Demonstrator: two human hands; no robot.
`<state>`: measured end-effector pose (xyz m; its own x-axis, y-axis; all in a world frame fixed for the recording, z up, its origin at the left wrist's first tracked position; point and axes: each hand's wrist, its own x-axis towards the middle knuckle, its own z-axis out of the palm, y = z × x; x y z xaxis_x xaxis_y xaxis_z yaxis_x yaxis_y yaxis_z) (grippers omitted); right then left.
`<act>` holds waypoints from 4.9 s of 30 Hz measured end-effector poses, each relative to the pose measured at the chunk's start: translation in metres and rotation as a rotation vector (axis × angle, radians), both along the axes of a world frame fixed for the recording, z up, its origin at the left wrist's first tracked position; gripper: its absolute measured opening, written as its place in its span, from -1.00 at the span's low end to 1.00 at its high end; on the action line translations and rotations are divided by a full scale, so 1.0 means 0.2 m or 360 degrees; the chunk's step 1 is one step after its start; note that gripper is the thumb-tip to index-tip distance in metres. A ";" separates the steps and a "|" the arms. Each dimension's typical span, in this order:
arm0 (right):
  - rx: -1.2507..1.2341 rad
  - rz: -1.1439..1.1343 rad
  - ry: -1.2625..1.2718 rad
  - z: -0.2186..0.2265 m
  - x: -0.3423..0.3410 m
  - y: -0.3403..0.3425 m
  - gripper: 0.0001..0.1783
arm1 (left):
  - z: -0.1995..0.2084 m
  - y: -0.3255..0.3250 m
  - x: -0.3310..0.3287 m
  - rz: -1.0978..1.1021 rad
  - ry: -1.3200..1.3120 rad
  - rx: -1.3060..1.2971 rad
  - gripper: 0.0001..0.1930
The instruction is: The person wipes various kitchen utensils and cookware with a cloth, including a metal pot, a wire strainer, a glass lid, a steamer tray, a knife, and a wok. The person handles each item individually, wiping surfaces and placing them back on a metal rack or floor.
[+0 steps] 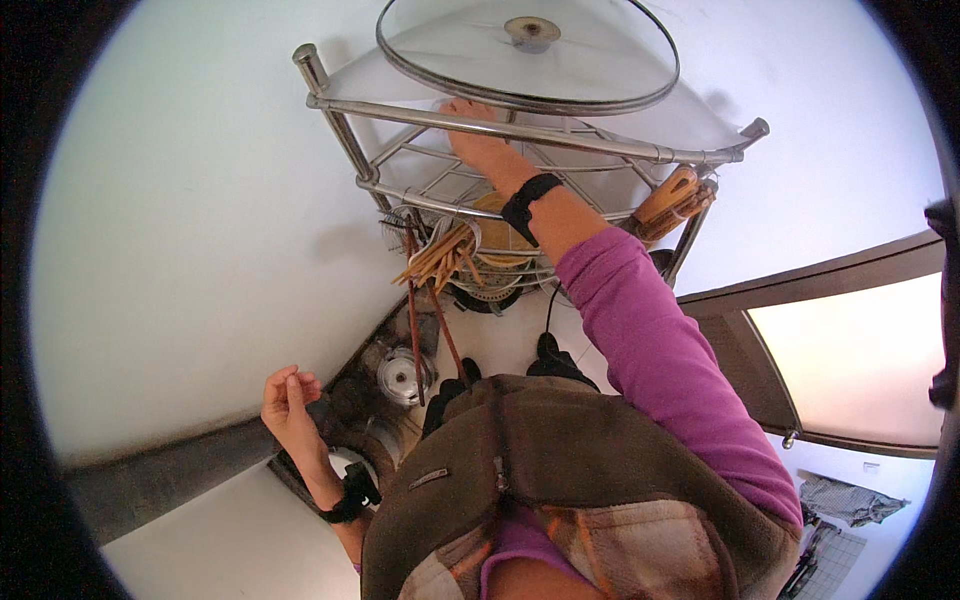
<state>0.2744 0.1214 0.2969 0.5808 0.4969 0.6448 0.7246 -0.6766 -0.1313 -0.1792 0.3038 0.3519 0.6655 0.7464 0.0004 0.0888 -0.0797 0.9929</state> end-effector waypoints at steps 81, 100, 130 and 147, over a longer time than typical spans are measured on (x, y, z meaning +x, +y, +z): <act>-0.0117 0.0099 0.0379 0.15 -0.73 0.00 -0.77 | -0.03 -0.08 -0.06 0.0016 0.0085 -0.0043 -0.85; 0.0338 -0.0034 0.0824 0.56 -1.05 -1.10 -0.66 | 0.10 -0.15 0.22 -0.0359 -0.0027 0.0029 -0.88; 0.0251 0.0008 0.0160 2.04 0.35 -1.34 -0.48 | 0.85 -0.71 1.41 -0.0656 -0.0161 -0.1179 -0.87; -0.0405 -0.0055 -0.0085 1.66 0.58 -1.00 -0.78 | 0.95 -0.66 1.19 -0.0579 -0.0451 -0.1237 -0.58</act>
<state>0.3909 -0.0795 0.6287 0.5690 0.6274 0.5316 0.7017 -0.7075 0.0840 0.0590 0.1715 0.5425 0.9122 0.3480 -0.2162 -0.0670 0.6474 0.7592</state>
